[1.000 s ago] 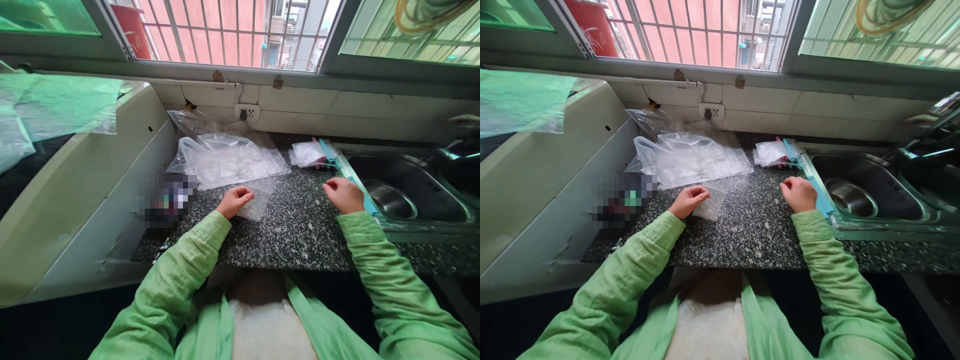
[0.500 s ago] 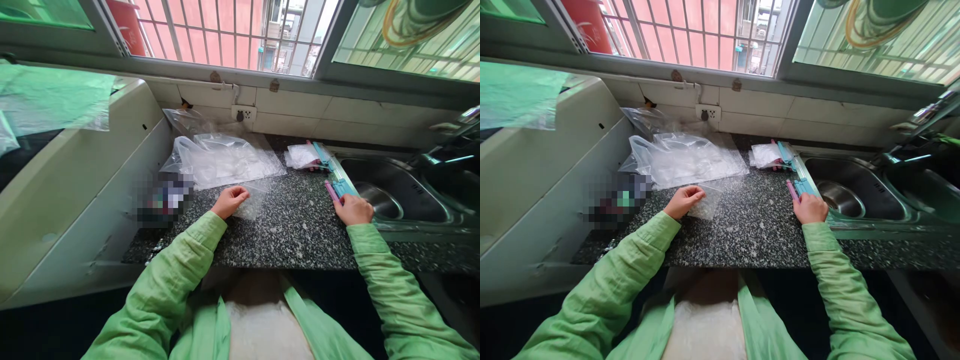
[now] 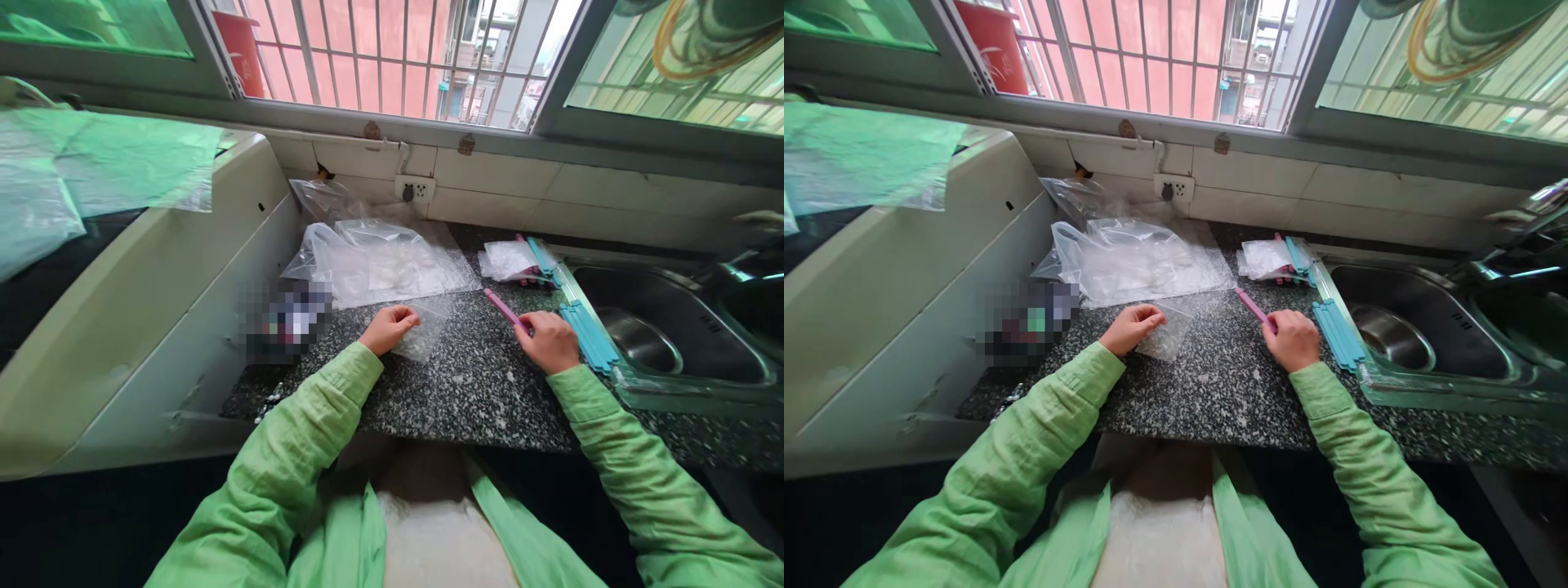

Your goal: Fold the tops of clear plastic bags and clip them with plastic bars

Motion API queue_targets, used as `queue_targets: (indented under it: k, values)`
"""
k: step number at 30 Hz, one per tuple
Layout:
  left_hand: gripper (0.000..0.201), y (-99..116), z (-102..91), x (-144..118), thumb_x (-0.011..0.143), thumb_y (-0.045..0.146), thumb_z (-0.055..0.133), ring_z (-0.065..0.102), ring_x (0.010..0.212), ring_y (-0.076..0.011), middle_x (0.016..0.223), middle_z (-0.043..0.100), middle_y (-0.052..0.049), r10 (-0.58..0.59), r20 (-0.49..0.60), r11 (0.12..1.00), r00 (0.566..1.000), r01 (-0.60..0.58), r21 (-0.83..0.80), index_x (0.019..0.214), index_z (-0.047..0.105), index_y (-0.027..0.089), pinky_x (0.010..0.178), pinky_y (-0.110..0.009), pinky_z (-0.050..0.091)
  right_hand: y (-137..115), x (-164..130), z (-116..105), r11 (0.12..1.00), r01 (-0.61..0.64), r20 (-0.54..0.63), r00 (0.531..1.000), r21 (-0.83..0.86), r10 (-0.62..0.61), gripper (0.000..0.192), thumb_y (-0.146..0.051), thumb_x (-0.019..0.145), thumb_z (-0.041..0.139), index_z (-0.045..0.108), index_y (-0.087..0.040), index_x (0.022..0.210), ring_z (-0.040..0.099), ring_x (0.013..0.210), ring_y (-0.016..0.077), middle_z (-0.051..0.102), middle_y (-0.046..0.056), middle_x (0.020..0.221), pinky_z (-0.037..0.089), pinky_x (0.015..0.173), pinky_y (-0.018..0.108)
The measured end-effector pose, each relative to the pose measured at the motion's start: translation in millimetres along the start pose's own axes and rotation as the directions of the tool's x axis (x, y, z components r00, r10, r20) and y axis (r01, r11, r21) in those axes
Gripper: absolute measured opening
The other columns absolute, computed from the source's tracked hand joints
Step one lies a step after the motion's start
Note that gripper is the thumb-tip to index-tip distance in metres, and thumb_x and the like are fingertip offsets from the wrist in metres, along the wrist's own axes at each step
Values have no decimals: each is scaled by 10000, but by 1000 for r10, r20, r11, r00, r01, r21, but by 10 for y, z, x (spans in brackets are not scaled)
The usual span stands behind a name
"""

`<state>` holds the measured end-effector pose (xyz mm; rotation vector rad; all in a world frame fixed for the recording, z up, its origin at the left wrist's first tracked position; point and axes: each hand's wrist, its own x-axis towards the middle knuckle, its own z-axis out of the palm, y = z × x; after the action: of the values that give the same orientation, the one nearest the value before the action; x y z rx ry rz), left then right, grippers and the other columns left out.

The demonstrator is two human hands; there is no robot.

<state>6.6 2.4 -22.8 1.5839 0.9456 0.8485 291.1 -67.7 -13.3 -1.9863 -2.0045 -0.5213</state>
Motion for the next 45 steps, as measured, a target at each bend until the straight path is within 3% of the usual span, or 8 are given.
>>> queue_targets:
  k: [5,9,13,19,27,38,45]
  values:
    - [212,-14,-4,7,669,324,490,339,473,-63,459,405,57,-8,11,1000,1000,8,-1,645,567,128,481,-203,273,-508,148,-104,940,287,-199,947,185,-251,155,-276,775,484,593,-170,750,508,698,174,614,43,703,357,660,289]
    - [191,-41,-1,22,661,298,476,306,444,-58,446,369,69,-31,15,999,999,31,-16,660,566,129,467,-208,253,-790,223,-132,871,406,-258,904,276,-340,129,-260,780,491,582,-171,756,504,703,163,612,39,713,370,678,286]
    - [156,-71,4,37,645,249,448,299,427,-55,442,345,76,-58,29,996,998,60,-65,665,546,130,459,-206,250,-920,274,-84,819,473,-278,875,323,-396,112,-247,783,494,579,-176,764,510,708,156,616,34,724,381,690,285]
    - [122,-50,21,39,626,219,450,309,429,-55,446,352,77,-102,86,986,991,112,-125,678,514,129,459,-207,242,-952,260,77,798,478,-336,868,367,-365,91,-239,774,517,578,-175,797,515,717,157,616,34,730,397,694,283]
    - [106,18,43,18,595,137,427,336,480,-57,455,364,73,-72,101,990,992,83,-118,649,517,127,514,-210,285,-901,205,219,786,489,-289,869,378,-402,117,-260,786,511,586,-175,813,522,728,166,626,45,752,403,694,290]
    - [247,18,18,22,576,64,390,274,409,-31,414,351,87,-132,112,982,985,145,-120,715,592,91,439,-189,217,-889,202,222,794,509,-279,857,332,-433,147,-264,792,503,611,-176,837,513,715,164,631,46,761,389,681,292]
    - [110,14,4,14,651,170,539,316,446,-34,434,371,77,-92,142,982,986,114,-152,719,584,96,448,-188,235,-910,195,220,796,517,-277,852,315,-444,145,-259,790,496,611,-174,816,495,698,163,627,44,735,367,668,291]
